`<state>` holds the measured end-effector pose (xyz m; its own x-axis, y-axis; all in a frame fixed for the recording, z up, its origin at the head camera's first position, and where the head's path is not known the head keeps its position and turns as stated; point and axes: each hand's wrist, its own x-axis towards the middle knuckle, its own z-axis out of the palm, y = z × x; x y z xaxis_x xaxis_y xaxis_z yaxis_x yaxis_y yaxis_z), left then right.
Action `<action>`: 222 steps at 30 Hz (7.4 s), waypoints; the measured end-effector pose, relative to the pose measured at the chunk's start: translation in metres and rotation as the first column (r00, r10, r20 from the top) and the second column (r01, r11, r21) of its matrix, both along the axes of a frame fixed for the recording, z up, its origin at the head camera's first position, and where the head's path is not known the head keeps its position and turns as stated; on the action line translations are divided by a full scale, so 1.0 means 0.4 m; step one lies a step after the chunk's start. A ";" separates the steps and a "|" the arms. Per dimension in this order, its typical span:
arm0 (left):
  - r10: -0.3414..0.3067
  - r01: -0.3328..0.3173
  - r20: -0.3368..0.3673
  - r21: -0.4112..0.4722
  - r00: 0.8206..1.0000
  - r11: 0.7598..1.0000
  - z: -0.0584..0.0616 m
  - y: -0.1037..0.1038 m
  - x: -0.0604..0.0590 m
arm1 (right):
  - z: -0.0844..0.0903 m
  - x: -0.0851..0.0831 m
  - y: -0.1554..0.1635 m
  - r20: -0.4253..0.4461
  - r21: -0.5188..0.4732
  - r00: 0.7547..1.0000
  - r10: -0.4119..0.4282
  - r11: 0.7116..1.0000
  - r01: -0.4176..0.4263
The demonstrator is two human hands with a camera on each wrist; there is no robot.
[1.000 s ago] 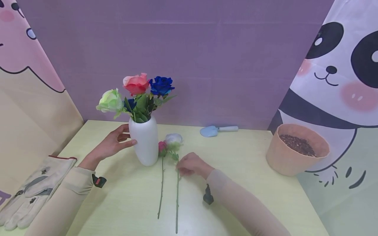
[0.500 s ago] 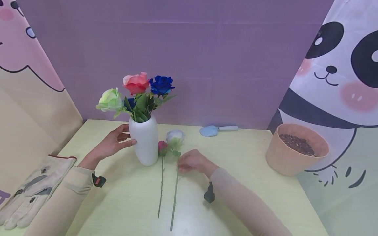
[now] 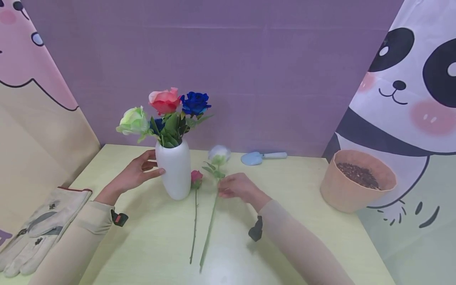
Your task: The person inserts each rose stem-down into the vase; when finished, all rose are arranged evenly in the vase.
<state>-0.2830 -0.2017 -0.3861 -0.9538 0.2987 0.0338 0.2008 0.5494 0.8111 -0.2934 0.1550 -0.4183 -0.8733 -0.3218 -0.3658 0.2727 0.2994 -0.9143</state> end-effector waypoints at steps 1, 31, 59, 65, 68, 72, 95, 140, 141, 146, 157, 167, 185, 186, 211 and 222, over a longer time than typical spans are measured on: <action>0.000 0.000 -0.001 -0.001 1.000 1.000 0.000 0.000 0.000 | 0.007 0.000 0.003 -0.007 -0.004 1.000 -0.002 1.000 0.002; 0.005 -0.005 -0.006 -0.002 1.000 1.000 0.003 0.001 0.000 | 0.174 0.003 0.072 -0.064 -0.404 0.933 -0.354 0.864 0.300; 0.000 0.000 0.001 -0.001 1.000 1.000 -0.002 0.000 -0.002 | 0.297 0.011 0.094 -0.041 -0.734 0.780 -0.625 0.548 0.401; 0.000 0.000 0.003 -0.004 1.000 1.000 -0.004 -0.002 -0.004 | 0.311 0.007 0.081 -0.037 -0.777 0.754 -0.656 0.493 0.392; -0.001 0.001 0.004 -0.005 1.000 1.000 -0.004 -0.001 -0.003 | 0.313 0.004 0.068 -0.051 -0.787 0.741 -0.669 0.484 0.383; -0.003 0.003 0.004 0.001 1.000 1.000 -0.002 0.001 0.000 | 0.314 0.001 0.048 -0.091 -0.792 0.728 -0.680 0.492 0.361; -0.017 0.017 -0.017 0.018 1.000 1.000 0.002 0.006 0.005 | 0.364 0.019 -0.037 -0.307 -0.708 0.677 -0.668 0.636 0.307; -0.008 0.009 -0.011 0.006 1.000 1.000 0.004 0.002 -0.005 | 0.338 -0.010 -0.164 -0.444 -0.627 0.711 -0.544 0.756 0.187; -0.009 0.009 -0.013 0.005 1.000 1.000 0.004 0.002 -0.005 | 0.337 -0.012 -0.169 -0.450 -0.621 0.714 -0.536 0.763 0.180; -0.011 0.011 -0.019 0.006 1.000 1.000 0.006 0.004 -0.001 | 0.327 -0.020 -0.194 -0.470 -0.598 0.736 -0.487 0.789 0.140; -0.007 0.008 -0.012 0.012 1.000 1.000 0.008 0.005 0.000 | 0.311 -0.034 -0.227 -0.473 -0.520 0.765 -0.438 0.839 0.159; -0.003 0.003 -0.015 0.002 1.000 1.000 0.008 0.005 -0.001 | 0.291 -0.033 -0.233 -0.482 -0.455 0.788 -0.383 0.878 0.149; -0.011 0.011 -0.020 0.004 1.000 1.000 0.000 0.001 -0.006 | 0.277 -0.059 -0.262 -0.448 -0.458 0.800 -0.399 0.871 0.178; -0.006 0.006 -0.021 0.000 1.000 1.000 0.001 0.002 -0.005 | 0.276 -0.064 -0.263 -0.443 -0.457 0.803 -0.398 0.871 0.180; -0.042 0.045 -0.057 0.065 0.998 0.997 0.000 0.001 -0.001 | 0.267 -0.053 -0.276 -0.475 -0.369 0.799 -0.369 0.908 0.200; -0.042 0.045 -0.050 0.071 0.998 0.996 0.002 -0.001 0.000 | 0.259 -0.050 -0.277 -0.491 -0.411 0.774 -0.401 0.890 0.200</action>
<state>-0.2830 -0.2022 -0.3853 -0.9367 0.3348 0.1024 0.2631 0.4799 0.8369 -0.3133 0.0441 -0.3147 -0.9599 -0.0167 0.2797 -0.2788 -0.0435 -0.9594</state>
